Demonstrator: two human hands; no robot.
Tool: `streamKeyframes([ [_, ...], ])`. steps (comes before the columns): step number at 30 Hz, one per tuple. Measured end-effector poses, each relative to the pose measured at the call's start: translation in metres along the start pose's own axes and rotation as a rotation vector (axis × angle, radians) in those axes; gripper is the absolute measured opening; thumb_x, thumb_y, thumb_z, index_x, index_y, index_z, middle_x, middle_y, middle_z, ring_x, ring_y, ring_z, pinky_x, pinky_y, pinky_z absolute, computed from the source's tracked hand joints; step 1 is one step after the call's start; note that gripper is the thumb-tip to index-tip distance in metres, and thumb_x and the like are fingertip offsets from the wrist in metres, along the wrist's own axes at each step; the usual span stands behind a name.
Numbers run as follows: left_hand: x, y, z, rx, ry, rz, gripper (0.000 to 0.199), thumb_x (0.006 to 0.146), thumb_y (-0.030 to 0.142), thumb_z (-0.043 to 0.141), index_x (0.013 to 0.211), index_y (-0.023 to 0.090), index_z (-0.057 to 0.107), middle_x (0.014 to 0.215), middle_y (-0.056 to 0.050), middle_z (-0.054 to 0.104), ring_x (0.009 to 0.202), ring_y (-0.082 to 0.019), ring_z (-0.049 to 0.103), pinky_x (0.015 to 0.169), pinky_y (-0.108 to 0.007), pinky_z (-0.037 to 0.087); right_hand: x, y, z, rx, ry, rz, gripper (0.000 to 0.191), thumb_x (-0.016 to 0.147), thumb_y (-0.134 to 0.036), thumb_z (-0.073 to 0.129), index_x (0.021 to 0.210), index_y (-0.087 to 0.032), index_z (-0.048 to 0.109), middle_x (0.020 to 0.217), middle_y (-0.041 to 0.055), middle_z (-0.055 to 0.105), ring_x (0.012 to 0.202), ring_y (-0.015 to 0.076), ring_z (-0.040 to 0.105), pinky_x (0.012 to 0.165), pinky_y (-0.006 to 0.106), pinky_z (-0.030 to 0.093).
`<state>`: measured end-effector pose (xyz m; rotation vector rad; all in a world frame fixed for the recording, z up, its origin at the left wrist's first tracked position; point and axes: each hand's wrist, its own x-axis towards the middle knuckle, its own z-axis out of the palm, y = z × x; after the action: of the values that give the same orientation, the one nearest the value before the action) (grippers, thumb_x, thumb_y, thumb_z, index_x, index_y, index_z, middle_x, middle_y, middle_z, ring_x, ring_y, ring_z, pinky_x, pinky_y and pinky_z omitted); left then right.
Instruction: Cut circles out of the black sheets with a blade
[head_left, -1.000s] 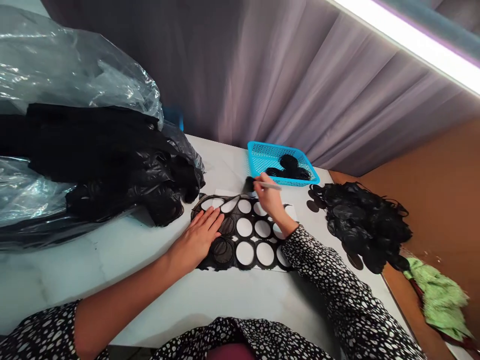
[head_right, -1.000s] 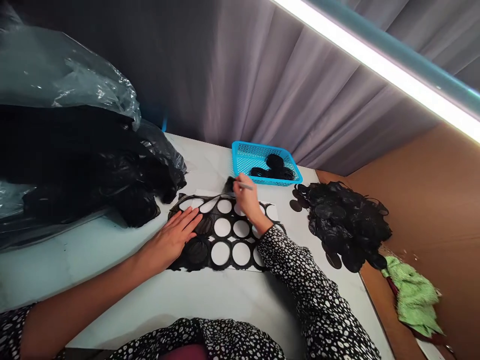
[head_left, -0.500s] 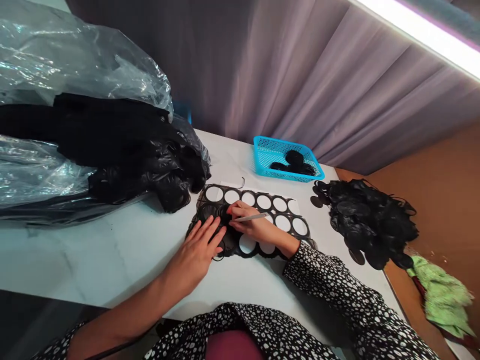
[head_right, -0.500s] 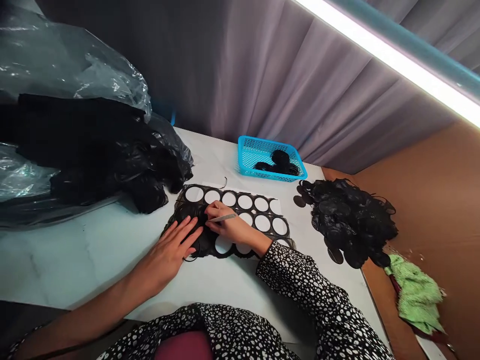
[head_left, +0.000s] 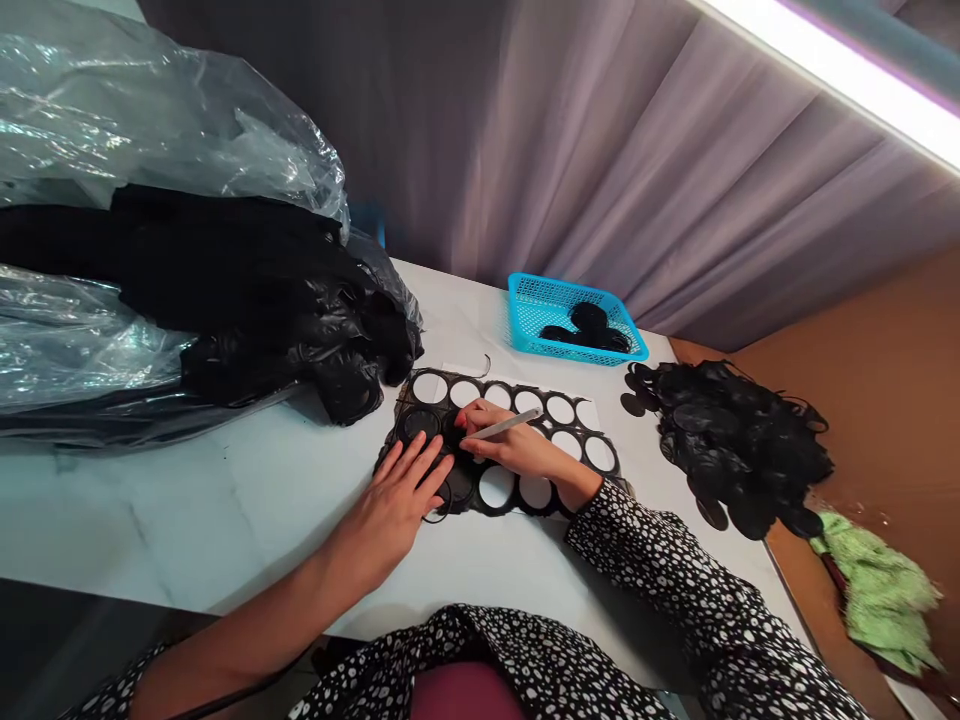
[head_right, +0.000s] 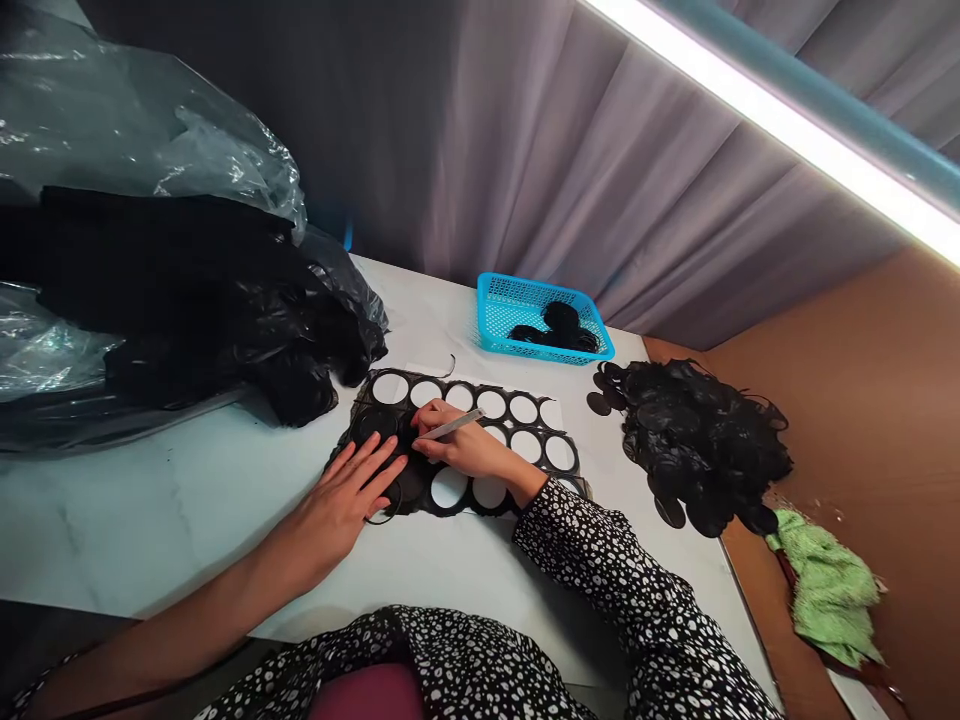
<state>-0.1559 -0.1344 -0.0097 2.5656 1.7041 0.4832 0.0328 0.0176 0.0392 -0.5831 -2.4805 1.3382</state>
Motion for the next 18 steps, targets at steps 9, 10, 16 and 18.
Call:
streamKeyframes([
  [9, 0.0, 0.0, -0.003, 0.001, -0.003, 0.013, 0.045, 0.105, 0.025, 0.029, 0.148, 0.017, 0.039, 0.154, -0.012, 0.04, 0.146, -0.03, 0.026, 0.114, -0.054, 0.031, 0.002, 0.0, -0.002, 0.022, -0.009, 0.02, 0.02, 0.09, -0.022, 0.061, 0.072, -0.018, 0.054, 0.1, 0.0042, 0.054, 0.094, 0.0163, 0.054, 0.088, 0.032, 0.043],
  [10, 0.0, 0.0, -0.002, 0.004, -0.001, 0.013, 0.045, 0.105, 0.025, 0.029, 0.148, 0.017, 0.039, 0.154, -0.011, 0.04, 0.146, -0.031, 0.026, 0.113, -0.054, 0.032, 0.002, 0.0, -0.002, 0.013, -0.01, 0.021, 0.02, 0.09, -0.022, 0.061, 0.071, -0.018, 0.054, 0.1, 0.0043, 0.054, 0.093, 0.0163, 0.054, 0.088, 0.032, 0.044],
  [16, 0.0, 0.0, 0.003, 0.031, 0.013, 0.022, 0.045, 0.105, 0.024, 0.03, 0.148, 0.017, 0.039, 0.152, -0.008, 0.043, 0.147, -0.033, 0.023, 0.113, -0.053, 0.032, 0.0, 0.0, 0.004, -0.089, 0.004, 0.004, 0.017, 0.09, -0.022, 0.06, 0.075, -0.019, 0.052, 0.1, 0.0055, 0.054, 0.09, 0.0168, 0.054, 0.082, 0.032, 0.046],
  [18, -0.001, -0.001, 0.006, 0.04, 0.023, 0.02, 0.045, 0.105, 0.025, 0.032, 0.148, 0.018, 0.04, 0.152, -0.007, 0.044, 0.147, -0.033, 0.022, 0.114, -0.053, 0.031, -0.003, -0.001, 0.015, -0.168, 0.042, -0.043, 0.015, 0.091, -0.019, 0.055, 0.077, -0.019, 0.051, 0.103, 0.0074, 0.054, 0.092, 0.0182, 0.053, 0.082, 0.033, 0.047],
])
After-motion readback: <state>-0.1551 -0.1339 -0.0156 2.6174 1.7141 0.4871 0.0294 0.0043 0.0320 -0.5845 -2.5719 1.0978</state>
